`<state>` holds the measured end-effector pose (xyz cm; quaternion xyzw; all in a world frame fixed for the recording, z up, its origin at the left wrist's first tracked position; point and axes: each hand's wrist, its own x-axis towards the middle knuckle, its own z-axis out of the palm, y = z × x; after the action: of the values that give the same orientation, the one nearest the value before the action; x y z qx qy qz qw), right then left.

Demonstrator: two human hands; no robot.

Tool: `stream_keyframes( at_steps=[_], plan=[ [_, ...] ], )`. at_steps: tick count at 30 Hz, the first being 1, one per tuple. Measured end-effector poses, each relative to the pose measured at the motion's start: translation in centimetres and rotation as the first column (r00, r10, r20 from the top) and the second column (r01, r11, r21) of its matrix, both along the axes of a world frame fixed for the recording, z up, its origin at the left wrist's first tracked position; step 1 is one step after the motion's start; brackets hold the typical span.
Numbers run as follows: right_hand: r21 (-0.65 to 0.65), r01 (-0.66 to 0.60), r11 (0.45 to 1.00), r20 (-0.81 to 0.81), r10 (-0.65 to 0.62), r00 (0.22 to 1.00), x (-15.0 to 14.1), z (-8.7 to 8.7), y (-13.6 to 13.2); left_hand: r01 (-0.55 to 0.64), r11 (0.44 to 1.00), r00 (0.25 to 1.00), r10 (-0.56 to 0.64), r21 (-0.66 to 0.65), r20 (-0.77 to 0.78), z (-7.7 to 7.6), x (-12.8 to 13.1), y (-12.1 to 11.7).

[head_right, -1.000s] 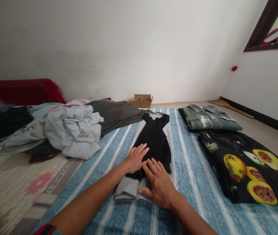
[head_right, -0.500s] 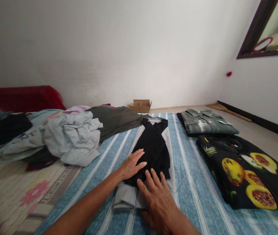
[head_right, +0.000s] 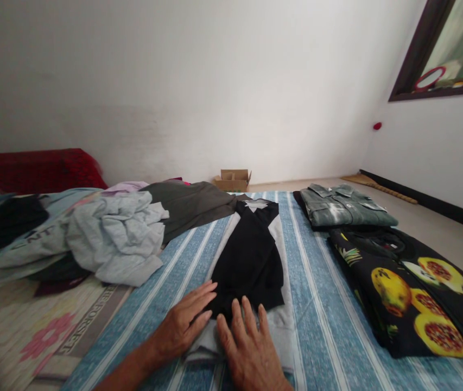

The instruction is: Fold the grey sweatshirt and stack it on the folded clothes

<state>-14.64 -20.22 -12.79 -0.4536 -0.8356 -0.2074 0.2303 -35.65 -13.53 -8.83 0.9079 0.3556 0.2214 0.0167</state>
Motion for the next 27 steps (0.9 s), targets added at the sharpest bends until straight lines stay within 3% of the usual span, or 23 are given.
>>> stream_keyframes(
  at_steps=[5,15,27],
  plan=[
    [-0.006,0.022,1.000,-0.006,-0.022,1.000,0.1,-0.4,0.0,0.022,0.999,0.997,-0.026,-0.048,-0.075,0.9,1.0,-1.1],
    [-0.080,0.016,0.997,0.005,-0.016,1.000,0.3,-0.4,0.2,-0.026,0.953,0.989,-0.019,-0.302,-0.148,1.3,1.3,-1.0],
    [-0.038,0.016,0.999,-0.018,-0.016,1.000,0.1,-0.3,1.2,0.003,0.956,0.995,-0.032,-0.293,-0.095,1.1,0.7,-0.7]
  ],
)
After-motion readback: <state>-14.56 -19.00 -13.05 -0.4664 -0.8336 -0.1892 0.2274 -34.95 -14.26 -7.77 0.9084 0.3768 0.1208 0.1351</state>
